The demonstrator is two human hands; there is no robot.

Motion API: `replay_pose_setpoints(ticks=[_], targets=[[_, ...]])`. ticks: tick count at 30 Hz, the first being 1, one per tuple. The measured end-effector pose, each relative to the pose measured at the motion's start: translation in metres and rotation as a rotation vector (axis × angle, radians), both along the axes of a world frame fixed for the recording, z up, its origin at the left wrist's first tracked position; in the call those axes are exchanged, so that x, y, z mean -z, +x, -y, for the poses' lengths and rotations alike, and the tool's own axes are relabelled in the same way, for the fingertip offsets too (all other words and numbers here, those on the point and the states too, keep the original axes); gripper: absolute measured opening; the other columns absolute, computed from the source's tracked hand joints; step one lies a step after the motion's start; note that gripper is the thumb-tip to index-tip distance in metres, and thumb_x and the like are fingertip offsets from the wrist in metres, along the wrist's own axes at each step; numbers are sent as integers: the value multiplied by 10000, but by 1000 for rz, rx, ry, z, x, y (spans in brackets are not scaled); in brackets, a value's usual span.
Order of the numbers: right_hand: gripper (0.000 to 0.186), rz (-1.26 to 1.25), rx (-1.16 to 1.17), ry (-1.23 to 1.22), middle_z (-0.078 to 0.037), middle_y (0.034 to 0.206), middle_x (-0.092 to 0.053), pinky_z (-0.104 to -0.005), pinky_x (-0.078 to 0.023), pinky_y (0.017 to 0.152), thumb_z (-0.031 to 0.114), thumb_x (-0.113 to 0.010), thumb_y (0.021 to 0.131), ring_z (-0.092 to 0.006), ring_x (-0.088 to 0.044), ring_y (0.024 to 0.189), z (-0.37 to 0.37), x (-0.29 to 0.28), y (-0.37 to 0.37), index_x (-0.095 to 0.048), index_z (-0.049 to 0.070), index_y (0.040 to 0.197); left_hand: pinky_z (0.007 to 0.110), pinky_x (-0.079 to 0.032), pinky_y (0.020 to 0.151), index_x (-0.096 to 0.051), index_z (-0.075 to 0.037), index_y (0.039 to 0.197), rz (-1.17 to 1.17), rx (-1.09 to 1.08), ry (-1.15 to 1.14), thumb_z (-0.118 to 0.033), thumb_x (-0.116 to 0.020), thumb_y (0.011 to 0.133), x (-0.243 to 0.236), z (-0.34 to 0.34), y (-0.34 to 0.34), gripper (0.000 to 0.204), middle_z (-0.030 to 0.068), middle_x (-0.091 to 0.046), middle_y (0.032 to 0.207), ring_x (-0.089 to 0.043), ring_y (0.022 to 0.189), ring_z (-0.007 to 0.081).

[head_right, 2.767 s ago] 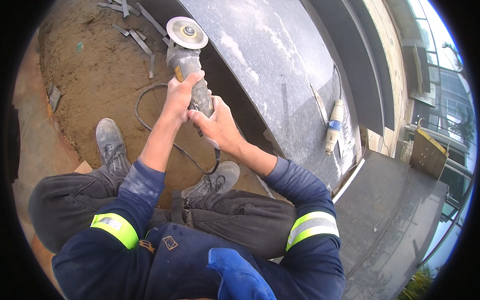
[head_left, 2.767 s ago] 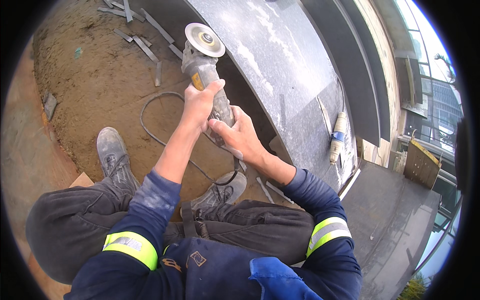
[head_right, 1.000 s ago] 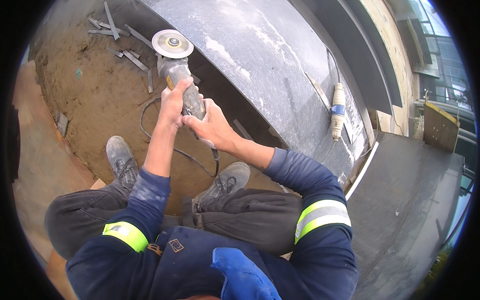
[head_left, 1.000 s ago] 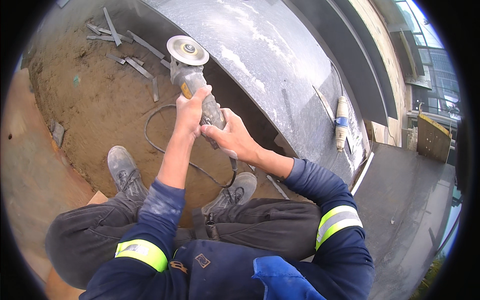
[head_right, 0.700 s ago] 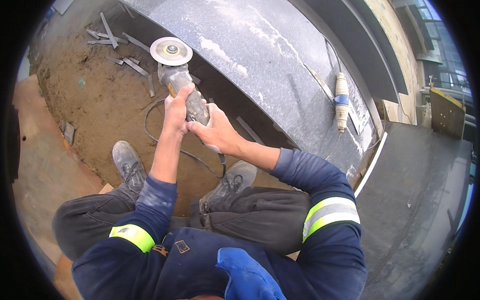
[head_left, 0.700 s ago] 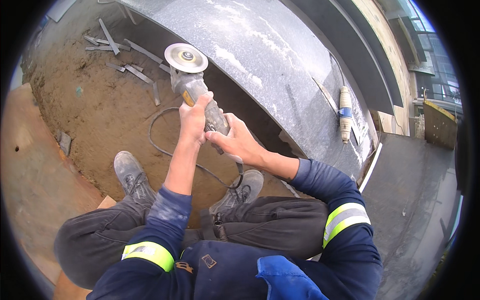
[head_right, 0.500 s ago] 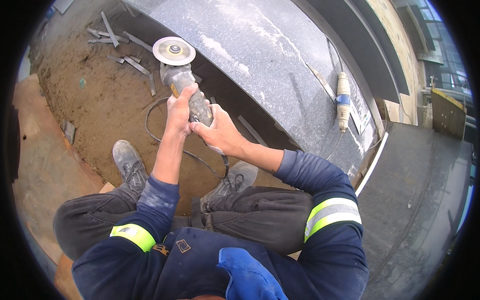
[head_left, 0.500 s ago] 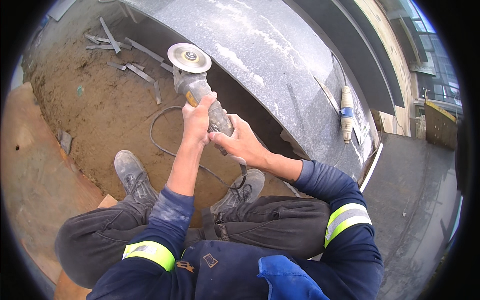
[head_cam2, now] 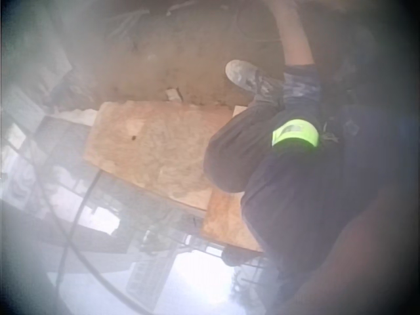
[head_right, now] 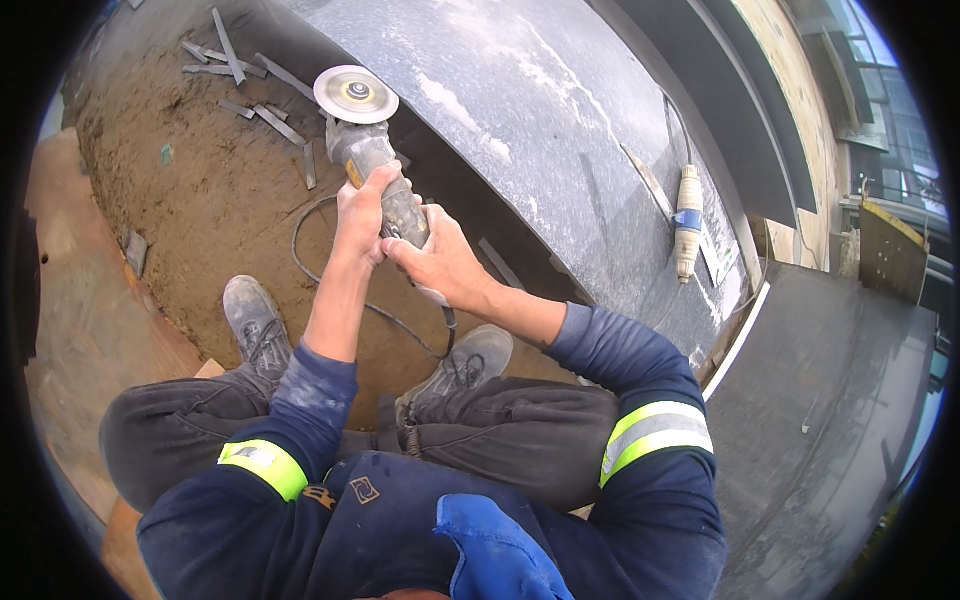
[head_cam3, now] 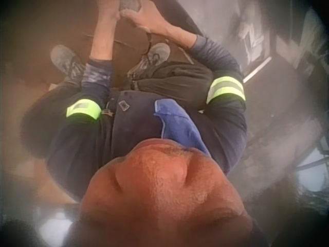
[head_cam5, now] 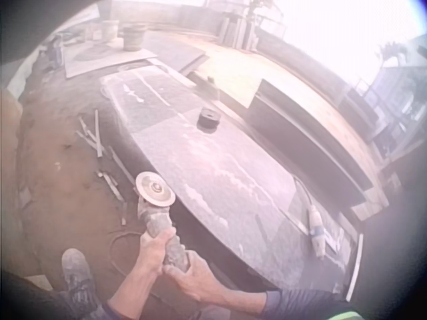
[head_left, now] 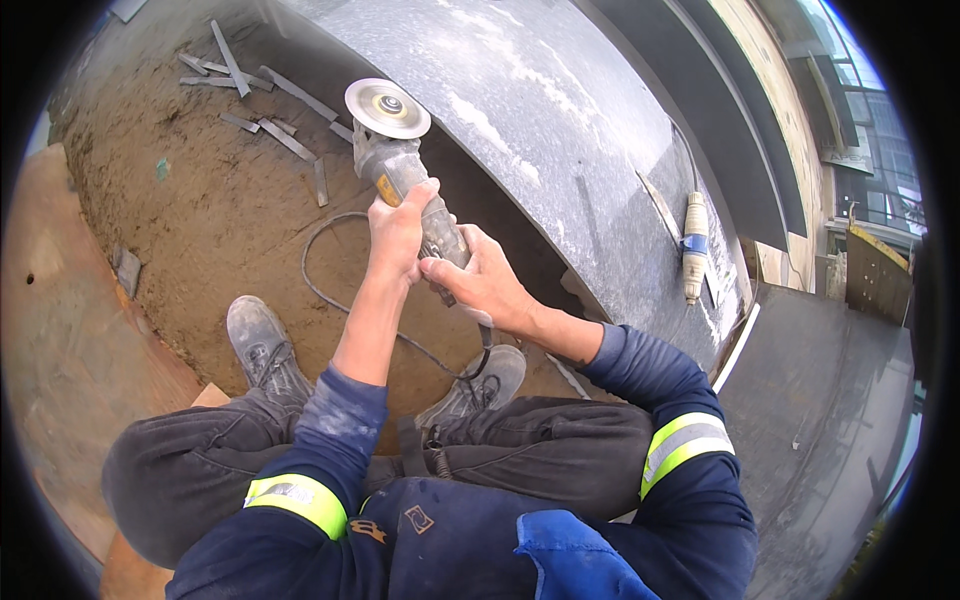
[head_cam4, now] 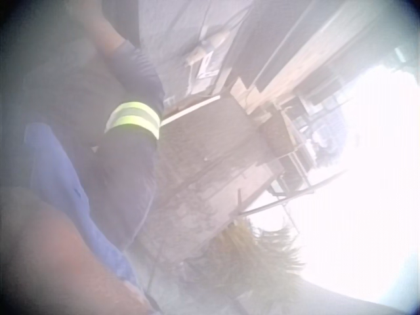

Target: The person uses an angle grinder to smooth the surface of a large stone slab. The person holds the tool with both hands and moves it along the slab's surface, generating dust.

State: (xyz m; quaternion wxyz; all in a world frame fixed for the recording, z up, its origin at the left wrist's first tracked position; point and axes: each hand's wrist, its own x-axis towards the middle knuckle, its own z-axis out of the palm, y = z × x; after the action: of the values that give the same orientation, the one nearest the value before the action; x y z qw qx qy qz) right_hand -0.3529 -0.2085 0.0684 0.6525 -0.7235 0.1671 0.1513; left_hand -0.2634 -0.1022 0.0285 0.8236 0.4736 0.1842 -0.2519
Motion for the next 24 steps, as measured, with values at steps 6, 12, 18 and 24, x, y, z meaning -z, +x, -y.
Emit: replay_pose_setpoints(ticks=[6,12,18,24], targets=[[470,-2,-20,-18,-68,896,-627,-265,-506,624,258,-736,913,-90,-600,731,0,-1,9,-507,-53,1182,353,-561,524,-585,15,1018,0,-11,3,-181,-757,864,0,-1,8,303,89,-623,782,-657,589,203],[545,4,-18,-44,-98,961,-647,-275,-507,713,295,-750,894,-100,-603,837,1,-1,19,-524,-83,1215,356,-563,528,-570,29,1051,-17,-13,17,-180,-759,863,0,-1,17,339,106,-630,804,-661,599,207],[556,-15,-35,-85,-101,997,-652,-277,-502,750,302,-755,887,-104,-601,872,0,-2,29,-541,-91,1217,351,-581,565,-628,26,1017,-6,11,38,-238,-750,869,6,-4,26,326,104,-660,827,-683,639,208],[528,-23,-23,-48,-99,961,-655,-278,-501,716,290,-743,897,-105,-606,823,-1,-1,37,-545,-89,1207,357,-579,566,-629,21,1010,-3,17,22,-245,-758,863,10,-3,34,330,94,-654,811,-682,640,212]])
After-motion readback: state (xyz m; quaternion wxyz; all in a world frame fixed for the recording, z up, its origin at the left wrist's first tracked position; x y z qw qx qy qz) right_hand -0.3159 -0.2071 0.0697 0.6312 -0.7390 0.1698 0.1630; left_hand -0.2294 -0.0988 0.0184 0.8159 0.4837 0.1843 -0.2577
